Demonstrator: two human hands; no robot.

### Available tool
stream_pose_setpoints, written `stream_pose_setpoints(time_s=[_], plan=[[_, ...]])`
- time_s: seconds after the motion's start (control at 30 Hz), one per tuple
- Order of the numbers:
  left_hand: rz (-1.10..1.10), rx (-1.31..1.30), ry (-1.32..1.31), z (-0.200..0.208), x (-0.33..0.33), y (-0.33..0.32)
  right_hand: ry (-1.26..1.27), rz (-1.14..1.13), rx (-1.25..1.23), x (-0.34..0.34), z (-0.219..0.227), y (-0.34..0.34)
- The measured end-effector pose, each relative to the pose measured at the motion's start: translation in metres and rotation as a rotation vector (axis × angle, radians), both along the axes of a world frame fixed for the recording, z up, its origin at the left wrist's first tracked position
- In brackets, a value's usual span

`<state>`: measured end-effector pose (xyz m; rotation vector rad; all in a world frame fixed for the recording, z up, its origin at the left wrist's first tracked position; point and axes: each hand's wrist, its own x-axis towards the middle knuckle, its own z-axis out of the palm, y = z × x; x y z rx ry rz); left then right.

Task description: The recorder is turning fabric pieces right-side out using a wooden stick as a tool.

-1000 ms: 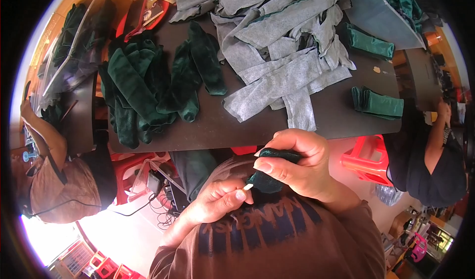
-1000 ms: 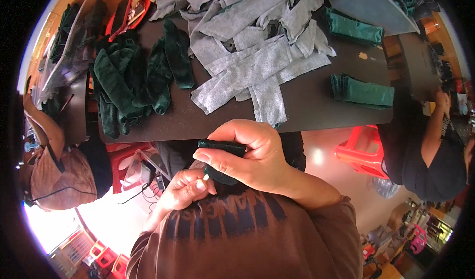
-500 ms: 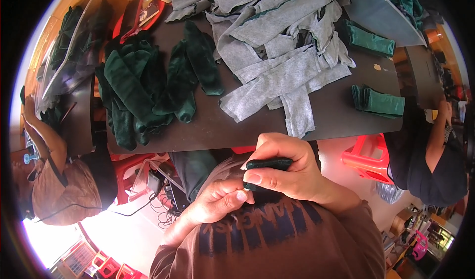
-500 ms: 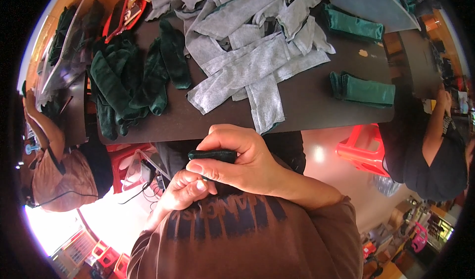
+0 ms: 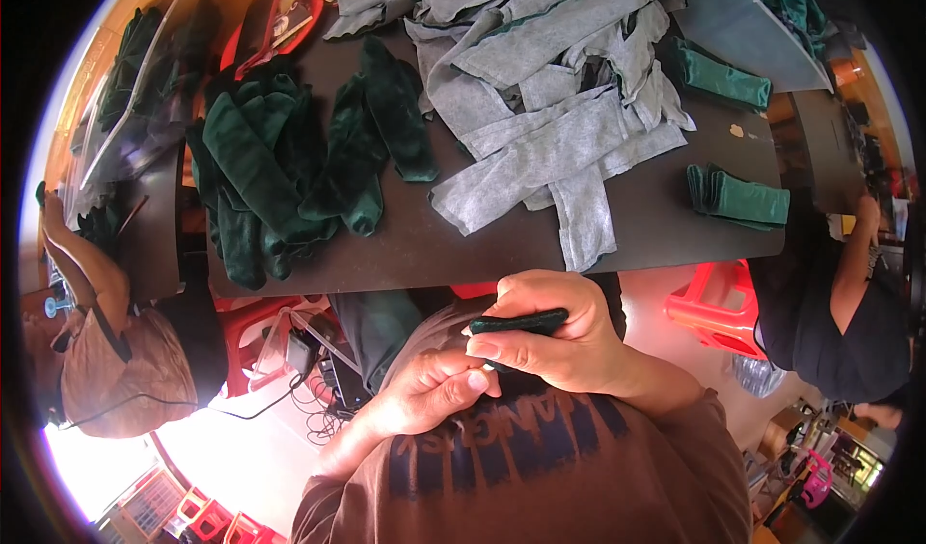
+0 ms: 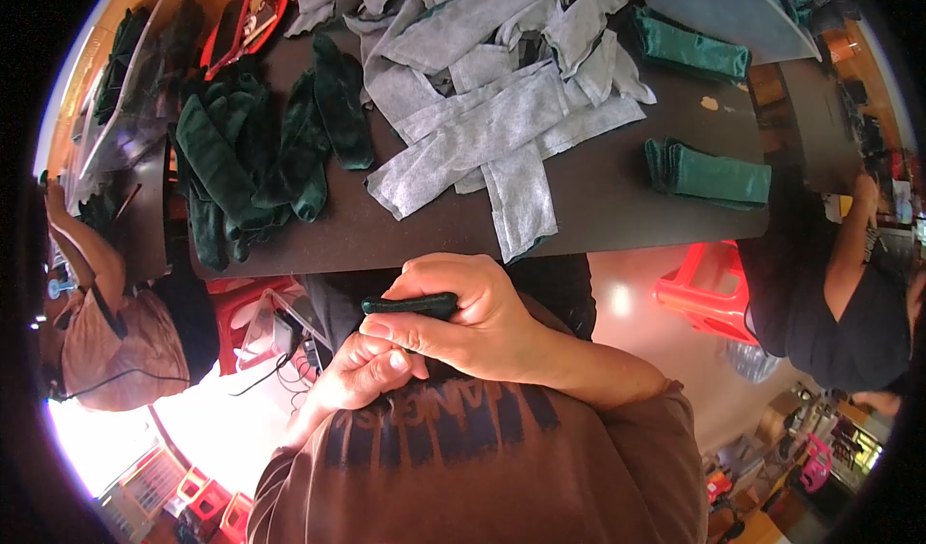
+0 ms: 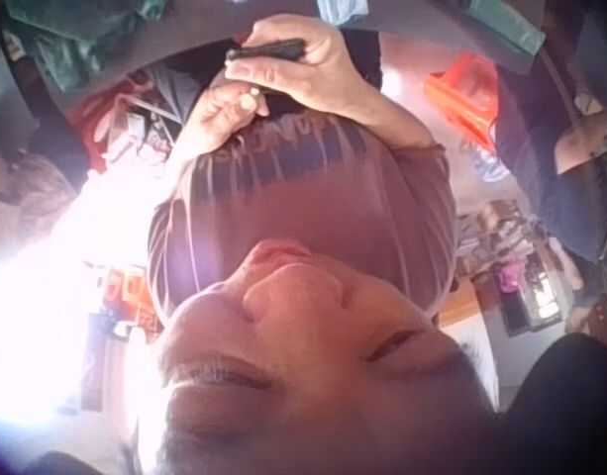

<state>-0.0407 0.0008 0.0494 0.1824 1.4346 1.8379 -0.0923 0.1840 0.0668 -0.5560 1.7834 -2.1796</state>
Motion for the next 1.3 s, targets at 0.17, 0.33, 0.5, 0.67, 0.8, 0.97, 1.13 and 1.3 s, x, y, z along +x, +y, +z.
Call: stream_pose_setpoints(time_s=[0.17,0.33,0.5,0.67,0.8,0.97,1.13,1.3], plan=[[0.022,0.042,-0.01,-0.002,0.002,-0.001,0.012,-0.003,0.001,0.0,-0.001,0.0],[0.067,0.046,0.016,-0.003,0.005,-0.001,0.048,-0.035,-0.029,0.002,0.0,-0.002],[0.037,0.056,-0.047,0.0,0.002,0.002,-0.061,-0.05,-0.038,0.006,0.0,0.0],[-0.053,0.02,-0.067,0.0,-0.001,-0.003,-0.042,-0.108,-0.072,0.008,-0.003,0.007],[0.0,0.045,-0.074,-0.006,0.005,-0.006,-0.111,-0.192,-0.141,0.011,-0.005,0.009],[0.097,0.116,-0.137,-0.01,0.007,-0.004,-0.068,-0.189,-0.019,0.012,-0.001,0.002],[0.143,0.167,-0.106,-0.01,0.009,-0.003,-0.099,-0.088,-0.08,0.013,-0.003,-0.002],[0.158,0.243,-0.09,-0.012,0.011,-0.003,0.133,-0.146,0.054,0.013,-0.01,-0.006]])
